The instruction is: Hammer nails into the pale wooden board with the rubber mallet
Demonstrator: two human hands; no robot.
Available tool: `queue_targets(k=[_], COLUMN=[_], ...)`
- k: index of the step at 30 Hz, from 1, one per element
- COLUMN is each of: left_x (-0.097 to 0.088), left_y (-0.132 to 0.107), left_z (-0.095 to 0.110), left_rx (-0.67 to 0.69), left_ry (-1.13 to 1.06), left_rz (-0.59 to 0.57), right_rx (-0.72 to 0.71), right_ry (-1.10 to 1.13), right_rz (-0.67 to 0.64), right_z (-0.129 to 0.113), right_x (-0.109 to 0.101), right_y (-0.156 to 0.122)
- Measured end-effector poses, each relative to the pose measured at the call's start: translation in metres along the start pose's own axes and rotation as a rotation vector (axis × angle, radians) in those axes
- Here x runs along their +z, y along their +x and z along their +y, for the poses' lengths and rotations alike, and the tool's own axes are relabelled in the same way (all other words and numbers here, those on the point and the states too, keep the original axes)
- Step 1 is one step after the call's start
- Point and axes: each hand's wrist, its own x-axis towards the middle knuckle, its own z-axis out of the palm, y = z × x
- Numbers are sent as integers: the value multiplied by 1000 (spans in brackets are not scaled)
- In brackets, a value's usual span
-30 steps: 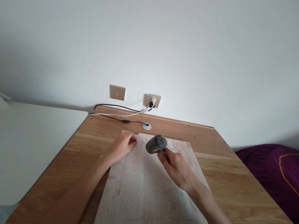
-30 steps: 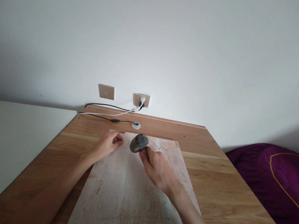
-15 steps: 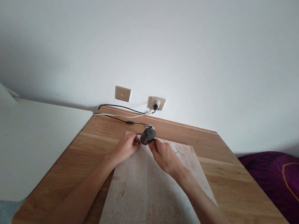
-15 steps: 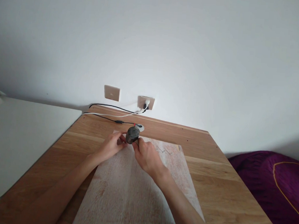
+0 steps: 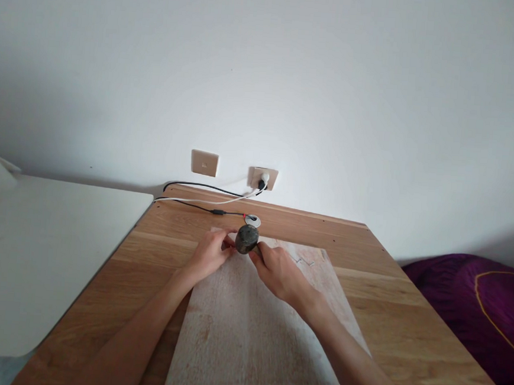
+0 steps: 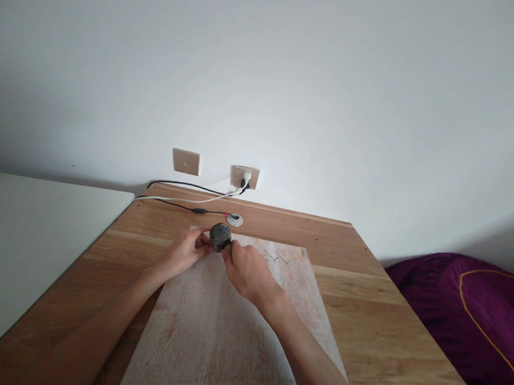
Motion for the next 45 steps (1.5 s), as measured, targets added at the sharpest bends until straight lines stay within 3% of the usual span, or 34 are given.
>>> queue_targets(k=[16,18,25,30,32,35,37,45], left_x=[2,1,-3,-1,-1,-1,-1,-1], left_y=[0,-1,-3,-2,-2,-1,-1,-1], left_z=[-3,0,7,2,1,1,0,-3], left_rx=[-4,-2,4,16,32,31,21,48], left_ry=[26,15,79,77,59,38,31,51], left_rz=[15,9,-16,-18,-26,-44,-43,-49], right_rx=[8,48,292,464,531,582,561,472], right_ry=[114,269,1274,1567,1646,1620,1545,1078], right_rz=[34,75,178,172,274,437,437,138], right_z=[-5,-3,10,31,39,42,40,37], right_x=[11,16,24,27,34,42,46,64], right_y=[-10,-15,-70,-116,-127,-133,-133,-129])
